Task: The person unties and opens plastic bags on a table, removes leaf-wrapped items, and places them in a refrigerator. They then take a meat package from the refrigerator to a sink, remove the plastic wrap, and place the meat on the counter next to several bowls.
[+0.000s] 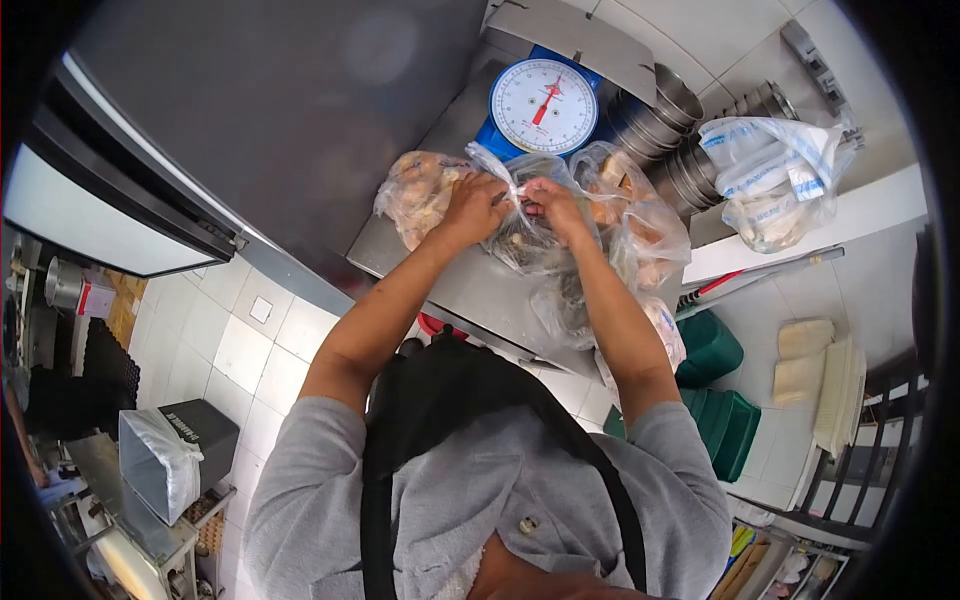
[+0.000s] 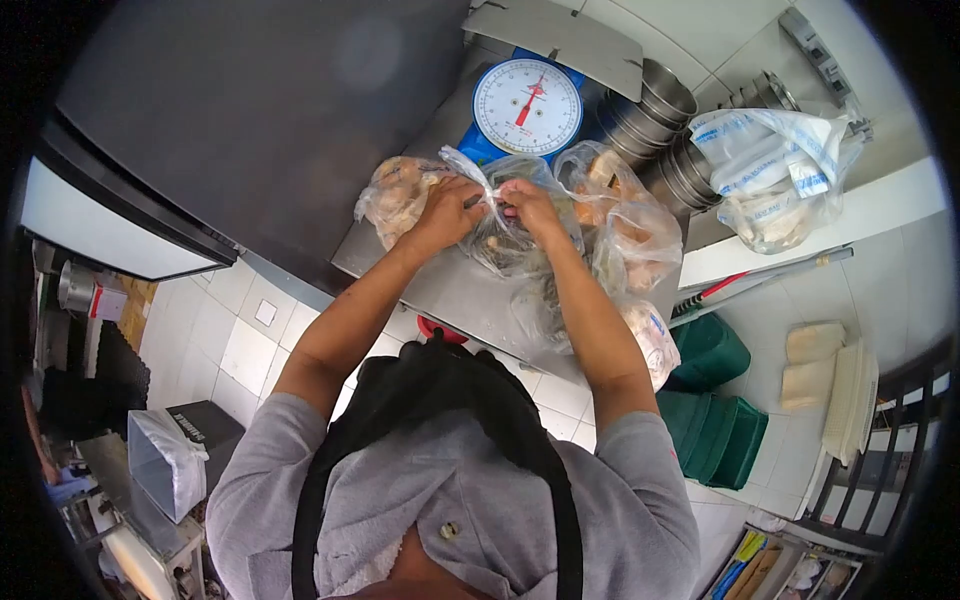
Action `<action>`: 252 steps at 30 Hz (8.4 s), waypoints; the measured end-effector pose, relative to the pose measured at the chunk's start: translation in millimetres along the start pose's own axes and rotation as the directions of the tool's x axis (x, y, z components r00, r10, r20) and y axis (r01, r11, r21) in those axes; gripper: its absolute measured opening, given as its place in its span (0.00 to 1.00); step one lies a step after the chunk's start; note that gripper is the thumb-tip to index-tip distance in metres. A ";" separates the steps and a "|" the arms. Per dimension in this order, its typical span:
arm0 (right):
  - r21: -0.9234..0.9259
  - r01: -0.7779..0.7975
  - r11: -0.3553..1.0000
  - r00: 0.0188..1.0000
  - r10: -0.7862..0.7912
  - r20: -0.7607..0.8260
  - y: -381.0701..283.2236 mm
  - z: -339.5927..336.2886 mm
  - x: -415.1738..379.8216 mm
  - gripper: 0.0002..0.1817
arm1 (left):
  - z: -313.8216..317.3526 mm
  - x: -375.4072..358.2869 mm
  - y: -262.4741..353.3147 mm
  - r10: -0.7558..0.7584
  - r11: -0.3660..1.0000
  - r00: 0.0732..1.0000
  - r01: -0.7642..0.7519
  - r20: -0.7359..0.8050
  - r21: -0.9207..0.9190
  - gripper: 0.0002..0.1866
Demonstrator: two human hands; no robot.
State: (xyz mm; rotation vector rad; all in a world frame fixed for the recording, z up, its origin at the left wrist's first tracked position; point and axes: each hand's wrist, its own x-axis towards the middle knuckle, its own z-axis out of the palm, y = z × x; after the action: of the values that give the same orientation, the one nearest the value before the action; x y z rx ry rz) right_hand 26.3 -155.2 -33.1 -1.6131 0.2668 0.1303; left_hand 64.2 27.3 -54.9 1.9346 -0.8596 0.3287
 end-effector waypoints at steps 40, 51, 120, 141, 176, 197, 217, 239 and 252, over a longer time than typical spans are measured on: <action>-0.336 0.415 0.845 0.904 -0.343 0.254 36.7 -6.2 -5.1 0.06 | 0.0 22.2 49.4 -0.428 0.835 0.801 0.174 0.418 0.523 0.12; -0.326 0.499 0.803 0.865 -0.480 0.145 1.9 -8.4 -21.8 0.07 | -10.1 1.7 34.6 -0.219 0.950 0.966 0.178 0.141 0.258 0.07; -0.839 -0.122 0.530 0.992 0.095 -0.085 0.3 -56.2 -60.2 0.67 | -26.8 -83.8 47.0 0.098 0.922 0.884 -0.253 0.457 0.293 0.34; -0.823 -0.250 0.511 0.968 0.111 -0.225 -44.5 -135.5 -140.4 0.28 | -1.7 -39.7 90.0 0.156 0.988 0.946 -0.154 0.285 -0.031 0.30; -0.090 -0.113 0.990 0.899 0.063 -0.434 28.6 -140.2 -154.5 0.09 | 9.6 -37.1 136.1 0.142 0.944 0.976 -0.084 0.164 -0.318 0.16; 0.272 -0.084 0.959 0.962 0.149 -0.228 4.4 -103.5 -147.6 0.18 | 6.2 -4.7 132.9 -0.173 0.983 0.462 0.023 0.870 0.184 0.30; 0.406 0.066 0.912 0.917 0.105 -0.386 -2.2 -62.6 -157.5 0.05 | 67.8 -14.6 117.9 -0.008 0.925 0.623 0.301 0.783 -0.230 0.25; 0.023 0.052 0.998 0.974 -0.046 -0.223 29.1 -25.0 -135.5 0.12 | -44.0 -67.1 106.2 -0.383 0.381 0.901 0.355 0.203 -0.854 0.23; 0.294 0.183 0.938 0.833 0.011 -0.553 29.1 -78.6 -172.6 0.11 | -37.7 -114.9 40.4 -0.189 0.962 0.941 0.235 0.281 -0.140 0.19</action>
State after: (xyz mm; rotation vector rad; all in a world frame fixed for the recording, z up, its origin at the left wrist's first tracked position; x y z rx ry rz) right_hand -153.8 -218.8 -13.9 -1.2841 0.6244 -0.4436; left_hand -41.1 97.0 -72.4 1.9123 -0.8099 -0.1350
